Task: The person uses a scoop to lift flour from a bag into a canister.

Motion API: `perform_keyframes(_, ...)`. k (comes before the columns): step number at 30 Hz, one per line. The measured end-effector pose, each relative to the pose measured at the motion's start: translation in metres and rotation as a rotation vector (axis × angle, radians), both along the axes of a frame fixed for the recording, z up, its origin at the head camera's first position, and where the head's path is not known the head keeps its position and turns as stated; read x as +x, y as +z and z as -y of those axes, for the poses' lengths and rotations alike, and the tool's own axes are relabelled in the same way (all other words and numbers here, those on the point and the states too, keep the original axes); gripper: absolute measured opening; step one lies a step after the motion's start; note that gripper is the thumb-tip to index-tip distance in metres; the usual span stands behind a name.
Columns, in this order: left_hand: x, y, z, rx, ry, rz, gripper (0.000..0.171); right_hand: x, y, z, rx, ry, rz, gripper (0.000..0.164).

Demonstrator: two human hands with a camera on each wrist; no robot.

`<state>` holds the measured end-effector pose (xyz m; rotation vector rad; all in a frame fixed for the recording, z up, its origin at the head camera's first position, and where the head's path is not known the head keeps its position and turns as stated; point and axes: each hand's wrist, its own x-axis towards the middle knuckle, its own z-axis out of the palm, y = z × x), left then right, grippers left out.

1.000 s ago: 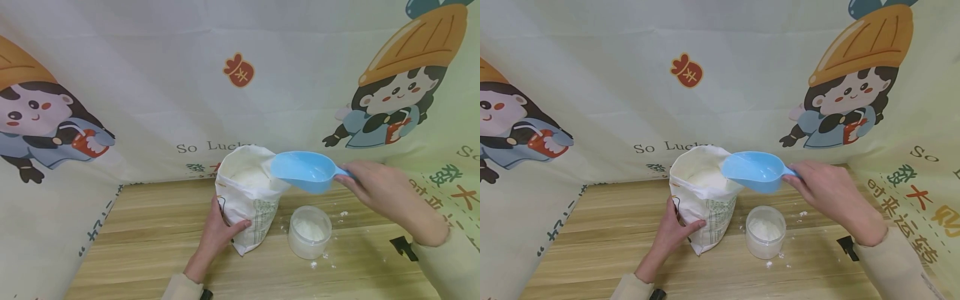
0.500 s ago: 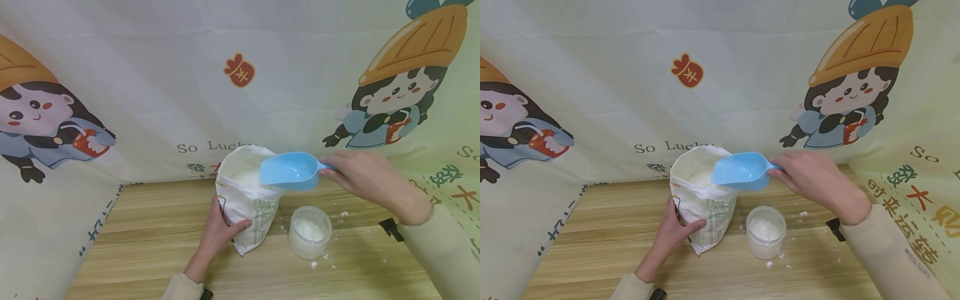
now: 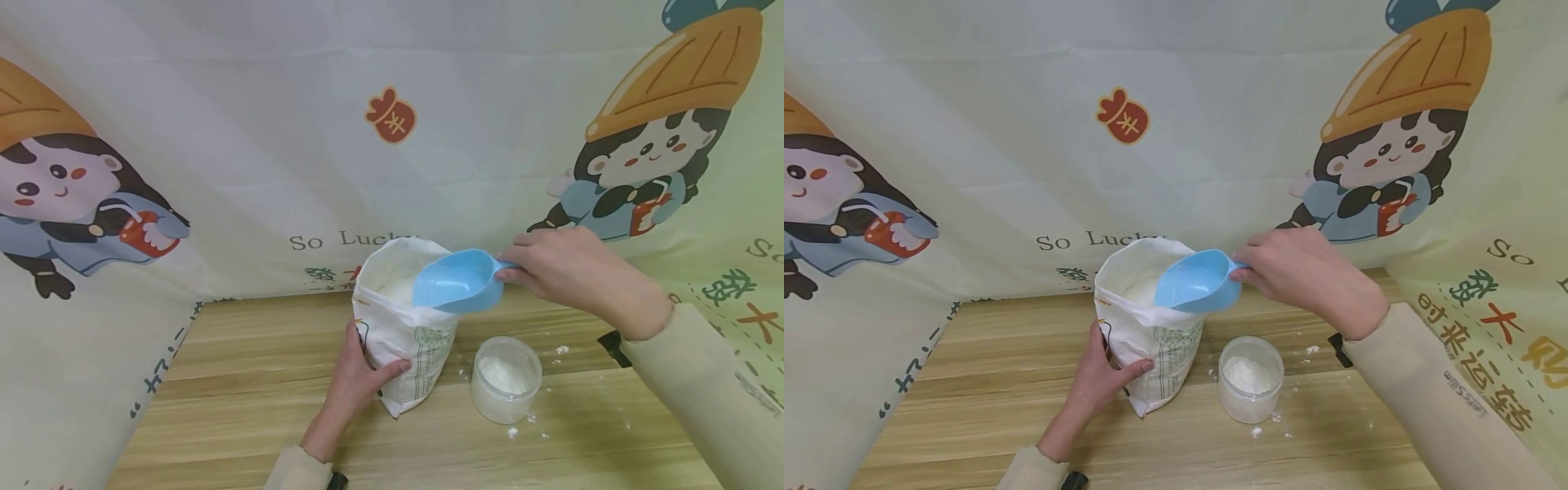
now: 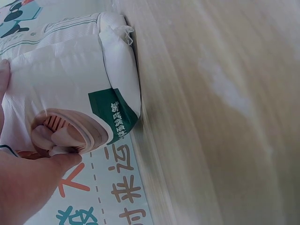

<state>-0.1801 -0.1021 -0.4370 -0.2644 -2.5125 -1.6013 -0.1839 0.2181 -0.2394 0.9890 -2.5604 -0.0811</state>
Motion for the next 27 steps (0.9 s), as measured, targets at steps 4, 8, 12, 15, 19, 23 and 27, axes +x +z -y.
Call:
perform_keyframes(4,0.000,-0.001,0.000,-0.008,0.003,0.001,0.116,-0.004,0.003,0.005,0.027,0.007,-0.010,0.025)
perform_keyframes(8,0.000,-0.001,0.000,-0.010,0.001,-0.005,0.116,-0.007,0.006,0.010,0.049,-0.017,-0.004,0.024)
perform_keyframes(12,0.000,-0.001,0.000,-0.005,0.002,-0.002,0.116,-0.009,0.011,0.017,0.077,-0.034,0.028,0.027)
perform_keyframes(15,0.001,0.000,0.000,-0.004,0.002,0.001,0.115,-0.011,0.014,0.024,0.089,-0.037,0.060,0.029)
perform_keyframes(19,0.002,0.001,0.000,-0.012,0.003,0.003,0.116,-0.013,0.019,0.035,0.114,-0.049,0.097,0.031)
perform_keyframes(23,0.002,0.001,0.001,-0.019,0.005,0.002,0.117,-0.015,0.023,0.045,0.155,-0.065,0.150,0.024)
perform_keyframes(27,0.003,0.001,0.000,-0.015,0.003,0.003,0.116,-0.017,0.027,0.053,0.188,-0.081,0.214,0.017)
